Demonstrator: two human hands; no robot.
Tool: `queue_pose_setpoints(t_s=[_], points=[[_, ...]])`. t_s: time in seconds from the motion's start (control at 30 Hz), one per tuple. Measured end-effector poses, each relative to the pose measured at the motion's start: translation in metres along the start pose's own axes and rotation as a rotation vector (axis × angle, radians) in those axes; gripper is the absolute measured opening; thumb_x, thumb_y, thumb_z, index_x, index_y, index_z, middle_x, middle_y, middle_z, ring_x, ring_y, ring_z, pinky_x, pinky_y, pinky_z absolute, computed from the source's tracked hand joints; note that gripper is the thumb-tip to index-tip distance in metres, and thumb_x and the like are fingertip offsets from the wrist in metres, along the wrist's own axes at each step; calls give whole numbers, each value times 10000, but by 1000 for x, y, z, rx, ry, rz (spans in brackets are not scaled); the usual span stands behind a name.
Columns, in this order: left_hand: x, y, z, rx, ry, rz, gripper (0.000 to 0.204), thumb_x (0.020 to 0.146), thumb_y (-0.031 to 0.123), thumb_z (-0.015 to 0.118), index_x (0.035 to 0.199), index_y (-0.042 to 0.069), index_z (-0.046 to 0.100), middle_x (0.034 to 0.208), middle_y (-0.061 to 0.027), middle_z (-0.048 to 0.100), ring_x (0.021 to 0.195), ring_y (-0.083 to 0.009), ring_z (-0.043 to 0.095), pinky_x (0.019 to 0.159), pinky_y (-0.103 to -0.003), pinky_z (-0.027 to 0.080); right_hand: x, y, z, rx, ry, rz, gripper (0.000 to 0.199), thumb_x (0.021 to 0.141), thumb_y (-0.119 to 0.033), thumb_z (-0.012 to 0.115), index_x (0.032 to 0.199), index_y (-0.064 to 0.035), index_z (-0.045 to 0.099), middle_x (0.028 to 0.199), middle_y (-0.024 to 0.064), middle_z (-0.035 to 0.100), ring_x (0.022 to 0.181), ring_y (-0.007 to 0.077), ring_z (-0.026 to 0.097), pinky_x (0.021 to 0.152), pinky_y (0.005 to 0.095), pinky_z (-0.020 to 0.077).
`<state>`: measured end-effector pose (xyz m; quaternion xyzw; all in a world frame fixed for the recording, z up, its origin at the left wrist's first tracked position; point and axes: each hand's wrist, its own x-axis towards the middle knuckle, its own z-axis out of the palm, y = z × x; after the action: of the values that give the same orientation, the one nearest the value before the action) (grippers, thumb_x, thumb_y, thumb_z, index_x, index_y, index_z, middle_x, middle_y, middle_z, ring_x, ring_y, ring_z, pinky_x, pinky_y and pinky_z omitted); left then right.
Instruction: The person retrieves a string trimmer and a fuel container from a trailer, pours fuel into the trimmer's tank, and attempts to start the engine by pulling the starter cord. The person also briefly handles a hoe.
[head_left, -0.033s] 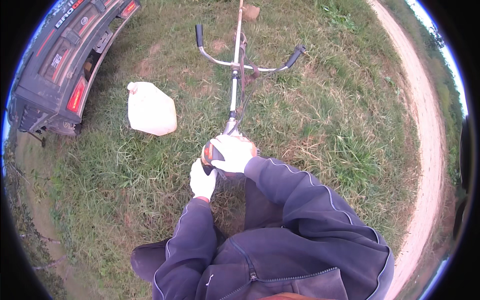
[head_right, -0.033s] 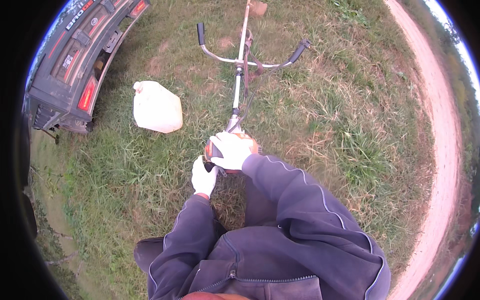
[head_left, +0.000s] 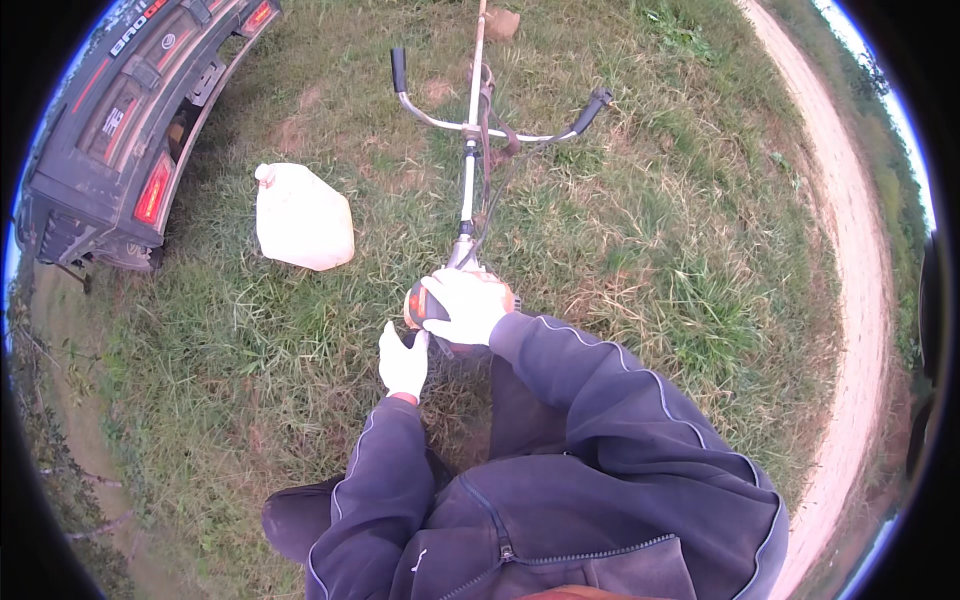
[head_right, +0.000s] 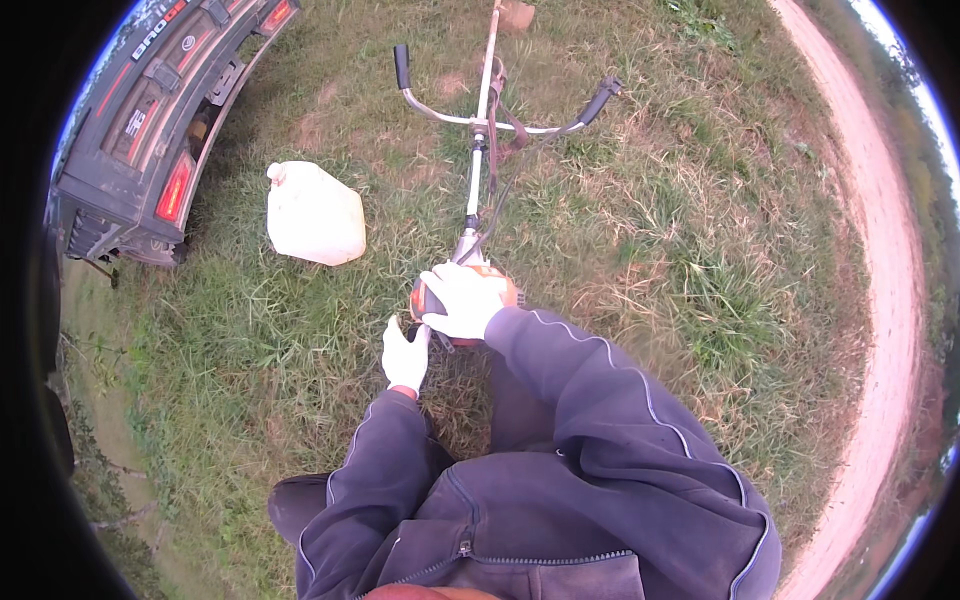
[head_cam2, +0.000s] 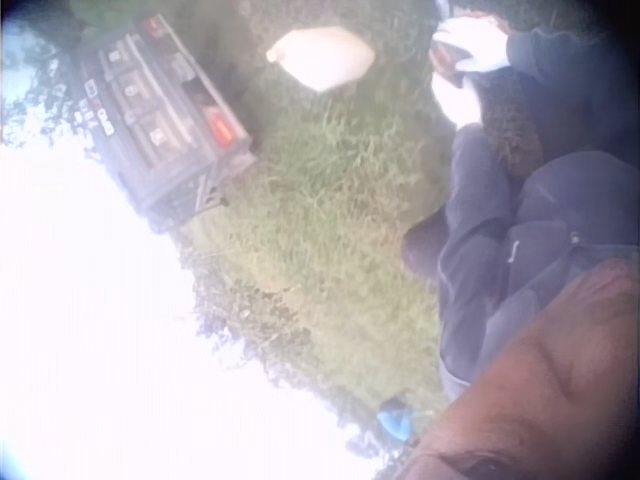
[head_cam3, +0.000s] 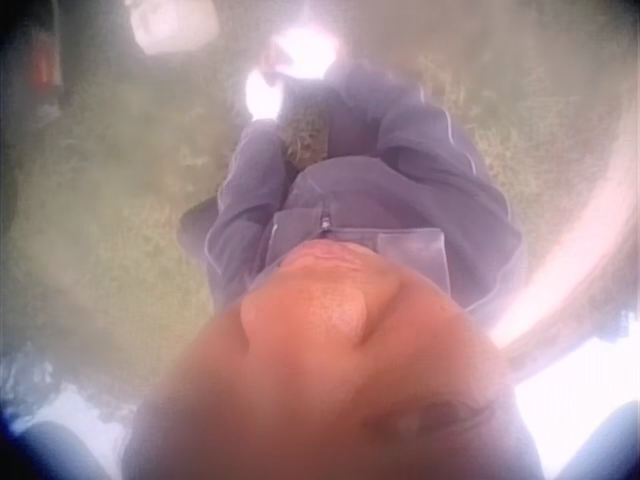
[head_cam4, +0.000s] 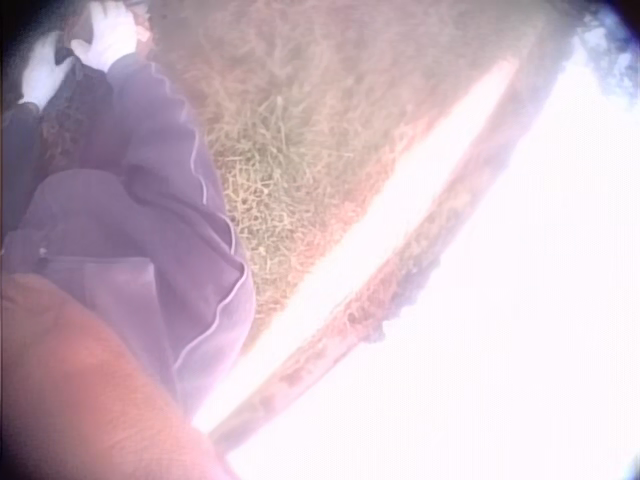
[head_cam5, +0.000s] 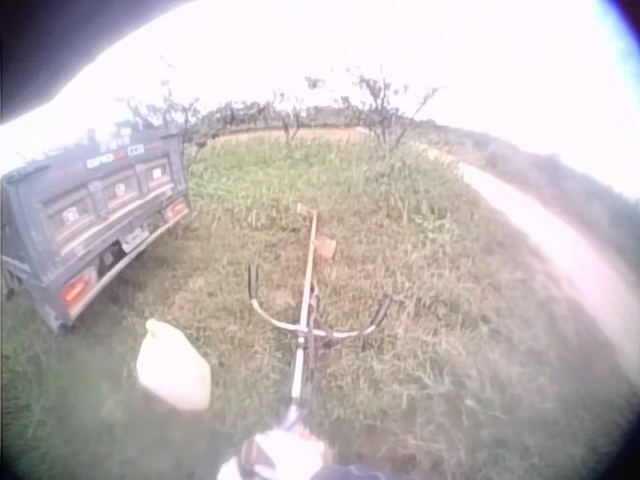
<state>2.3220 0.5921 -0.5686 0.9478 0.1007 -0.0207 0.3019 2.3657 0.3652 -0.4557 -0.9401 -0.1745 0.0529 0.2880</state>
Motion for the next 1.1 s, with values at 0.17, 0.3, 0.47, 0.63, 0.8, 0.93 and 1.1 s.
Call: queue_pose_setpoints(t_s=[0.17, 0.3, 0.47, 0.63, 0.8, 0.93, 1.1], points=[[34, -24, 17, 96, -289, -308, 889, 1049, 760, 549, 1241, -80, 767, 1214, -363, 769, 1234, -480, 739, 1077, -537, 551, 10, -2, 15, -34, 79, -47, 802, 912, -562, 802, 1525, -73, 635, 1438, 157, 688, 1306, 377, 697, 1129, 511, 540], [5, 30, 8, 345, -278, -26, 467, 1109, 324, 581, 1458, 24, 659, 1033, -248, 733, 1102, -416, 754, 920, -554, 576, -1, 15, 24, -32, 102, -14, 809, 928, -511, 799, 1555, -38, 604, 1462, 196, 646, 1357, 398, 644, 1175, 511, 511], [12, -17, -7, 701, -197, 623, 482, 998, 115, 610, 1474, 62, 662, 1128, -155, 661, 1021, -345, 676, 842, -487, 539, 8, 3, 12, -25, -30, 0, 834, 923, -513, 797, 1566, -23, 591, 1473, 213, 633, 1392, 410, 621, 1199, 519, 497], [5, 12, -13, -52, -273, -238, 932, 993, 562, 755, 1664, -23, 478, 1457, -318, 709, 1354, -469, 691, 1118, -525, 549, 4, 28, 43, -52, 65, -25, 843, 936, -502, 803, 1602, -40, 571, 1555, 213, 610, 1454, 412, 595, 1247, 510, 463], [24, 11, 22, 46, -261, -418, 723, 1062, 657, 602, 1236, -20, 784, 1224, -321, 800, 1169, -489, 773, 1043, -540, 596, 11, 13, 34, -104, 24, -12, 803, 942, -523, 785, 1577, -72, 591, 1524, 179, 639, 1408, 397, 637, 1205, 503, 506], [4, -2, 19, 413, -142, 92, 511, 1072, 412, 650, 1388, 12, 691, 1065, -204, 767, 964, -423, 786, 879, -555, 612, 13, 5, 22, -118, -38, 26, 780, 949, -536, 783, 1575, -107, 603, 1502, 157, 683, 1341, 403, 682, 1144, 513, 553], [9, -20, -4, 342, -175, 348, 639, 1018, 299, 708, 1583, 32, 579, 1174, -186, 750, 1068, -369, 753, 972, -485, 588, 7, 12, 22, -127, -28, 40, 781, 950, -537, 794, 1580, -116, 604, 1503, 157, 694, 1317, 408, 694, 1128, 515, 566]])
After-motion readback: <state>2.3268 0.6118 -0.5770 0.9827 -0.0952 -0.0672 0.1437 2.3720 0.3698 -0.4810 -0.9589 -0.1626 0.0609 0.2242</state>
